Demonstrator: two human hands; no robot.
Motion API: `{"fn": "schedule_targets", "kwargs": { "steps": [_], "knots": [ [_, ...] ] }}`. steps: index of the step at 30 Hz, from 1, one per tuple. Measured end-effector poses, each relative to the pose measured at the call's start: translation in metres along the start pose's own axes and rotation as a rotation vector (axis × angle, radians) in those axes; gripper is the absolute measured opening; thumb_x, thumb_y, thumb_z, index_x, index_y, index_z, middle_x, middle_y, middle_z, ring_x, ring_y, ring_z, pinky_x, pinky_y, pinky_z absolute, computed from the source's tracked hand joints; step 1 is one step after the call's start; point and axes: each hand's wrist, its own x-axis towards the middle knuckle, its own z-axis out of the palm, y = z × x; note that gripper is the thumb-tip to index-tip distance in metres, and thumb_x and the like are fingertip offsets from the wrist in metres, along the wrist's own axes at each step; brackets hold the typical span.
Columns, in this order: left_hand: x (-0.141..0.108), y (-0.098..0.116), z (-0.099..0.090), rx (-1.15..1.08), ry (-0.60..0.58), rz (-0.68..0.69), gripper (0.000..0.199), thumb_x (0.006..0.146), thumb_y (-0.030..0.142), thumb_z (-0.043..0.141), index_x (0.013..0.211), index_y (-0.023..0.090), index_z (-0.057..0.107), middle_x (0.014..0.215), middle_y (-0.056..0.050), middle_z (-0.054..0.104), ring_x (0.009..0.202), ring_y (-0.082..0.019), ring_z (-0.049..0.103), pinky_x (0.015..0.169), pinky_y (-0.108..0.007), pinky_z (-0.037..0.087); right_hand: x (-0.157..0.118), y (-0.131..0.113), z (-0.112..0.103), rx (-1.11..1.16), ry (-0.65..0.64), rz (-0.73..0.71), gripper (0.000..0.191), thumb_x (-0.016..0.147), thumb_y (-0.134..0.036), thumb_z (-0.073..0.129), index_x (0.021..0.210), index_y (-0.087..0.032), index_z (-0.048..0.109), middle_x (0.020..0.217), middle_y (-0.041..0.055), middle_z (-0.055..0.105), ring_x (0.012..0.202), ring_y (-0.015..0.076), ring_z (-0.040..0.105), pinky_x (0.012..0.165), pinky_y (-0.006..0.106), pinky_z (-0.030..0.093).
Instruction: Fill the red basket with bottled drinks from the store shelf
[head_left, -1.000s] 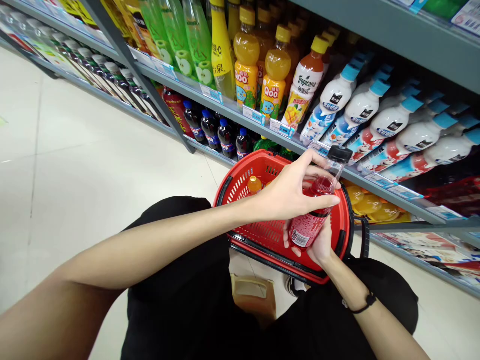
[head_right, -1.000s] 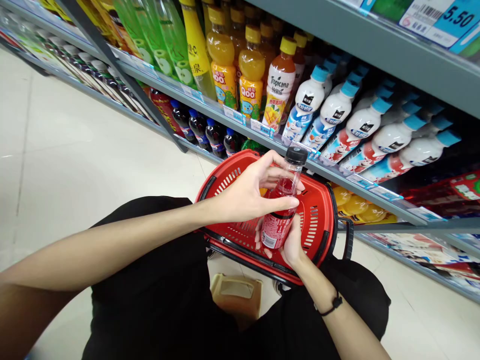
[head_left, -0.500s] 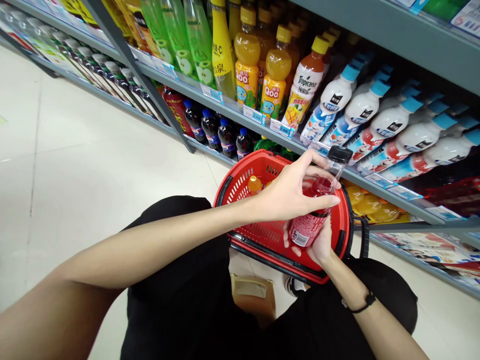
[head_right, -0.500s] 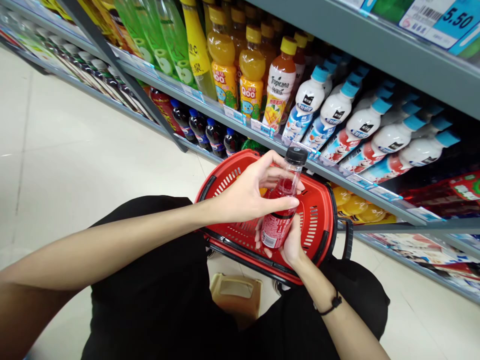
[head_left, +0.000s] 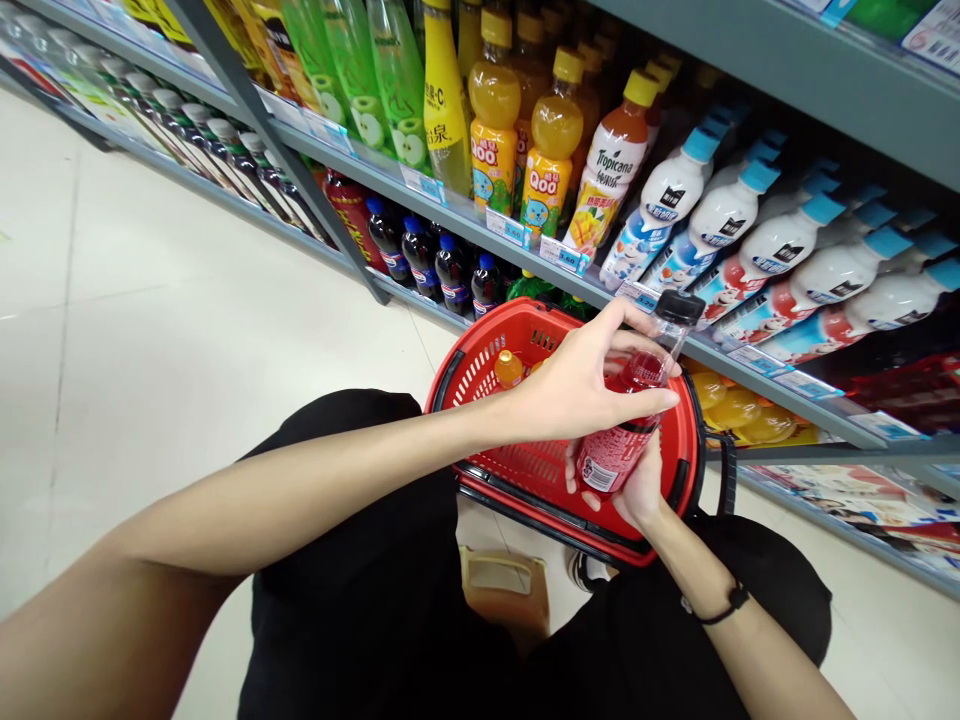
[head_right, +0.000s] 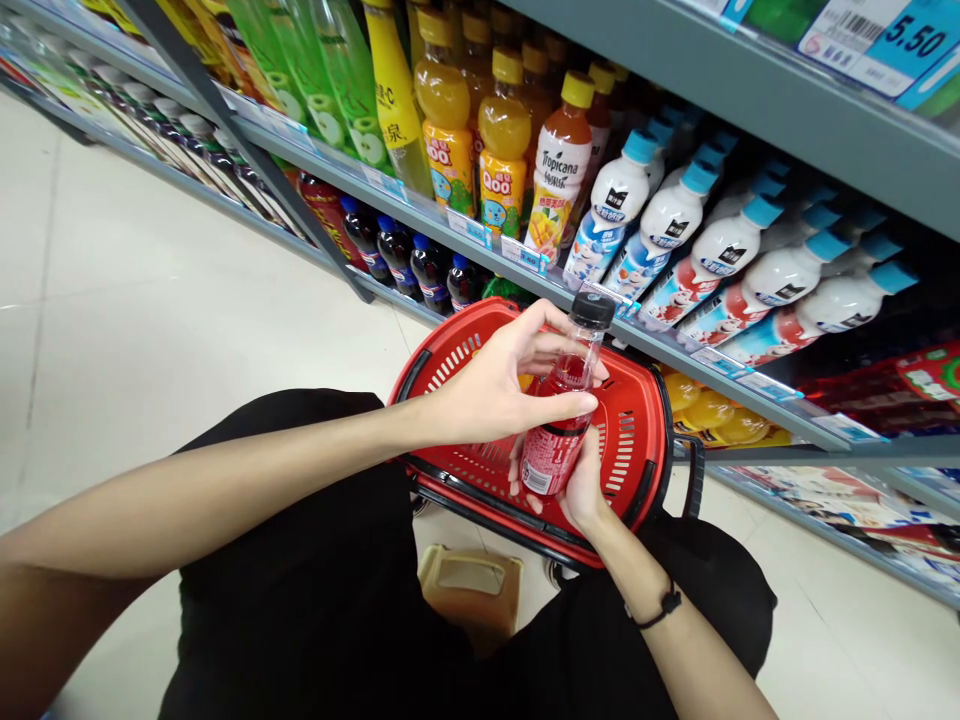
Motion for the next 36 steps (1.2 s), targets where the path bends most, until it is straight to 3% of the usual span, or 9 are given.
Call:
{"fn": "schedule_targets", "kwargs": {
  "steps": [36],
  "knots": [
    [0.0002, -0.0030, -0.0006, 0.020, -0.001, 0.005, 0.048, 0.082, 0.027, 0.081, 0.107, 0.019, 0.041, 0.114, -0.010, 0.076, 0.106, -0.019, 0.073, 0.094, -0.033, 0.054, -0.0022, 0.0051, -0.0069, -0.003, 0.057, 0.078, 0.097, 0.077, -0.100, 0.038, 0.083, -0.009, 0.071, 0.068, 0.0163, 0.066, 0.066, 0.0273, 0.069, 0.037, 0.028, 0.051]
  ]
}}
